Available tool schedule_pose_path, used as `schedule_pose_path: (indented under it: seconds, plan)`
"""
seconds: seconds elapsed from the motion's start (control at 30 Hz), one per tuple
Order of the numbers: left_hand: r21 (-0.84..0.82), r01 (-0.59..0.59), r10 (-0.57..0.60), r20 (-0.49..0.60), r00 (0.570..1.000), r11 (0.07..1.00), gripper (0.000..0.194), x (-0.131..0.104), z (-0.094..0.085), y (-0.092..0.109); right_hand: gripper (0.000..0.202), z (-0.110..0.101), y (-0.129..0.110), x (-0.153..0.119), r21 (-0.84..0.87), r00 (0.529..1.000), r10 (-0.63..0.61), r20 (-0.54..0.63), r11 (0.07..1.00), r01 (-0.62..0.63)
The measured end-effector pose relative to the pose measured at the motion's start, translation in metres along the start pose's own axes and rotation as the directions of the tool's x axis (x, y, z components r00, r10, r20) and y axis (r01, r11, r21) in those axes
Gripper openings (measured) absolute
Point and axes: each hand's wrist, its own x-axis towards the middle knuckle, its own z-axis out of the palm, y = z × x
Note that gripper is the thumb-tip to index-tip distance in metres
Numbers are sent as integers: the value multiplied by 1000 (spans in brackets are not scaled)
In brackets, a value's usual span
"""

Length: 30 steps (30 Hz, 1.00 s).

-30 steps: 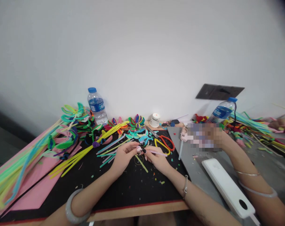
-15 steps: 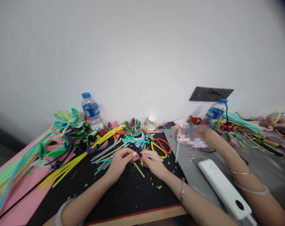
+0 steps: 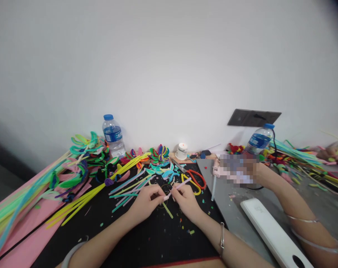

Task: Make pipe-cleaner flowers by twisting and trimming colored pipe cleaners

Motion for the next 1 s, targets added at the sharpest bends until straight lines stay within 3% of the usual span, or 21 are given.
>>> schedule_pose_path:
  seconds: [0.23,0.43,0.57,0.7,1.0]
  plan:
    - [108,-114,103,104,989,988,20,-2,5,-3,34,4,0,-2,-159,995,-86,41,983,91]
    - [139,-122,96,183,978,983,20,-3,8,-7,33,8,7,-5,-189,966,-211,151,953,238]
    - [102,-87,79,80,994,991,20,-2,9,-7,34,4,6,-1,-213,978,-190,84,956,204]
    - [-71,11,-11,6,1000,997,14,0,8,-9,32,-2,1,3,-167,986,-161,33,972,164]
    - [-218,79,-91,-47,995,973,19,3,3,-10,33,-2,3,4,-21,992,-100,72,995,102]
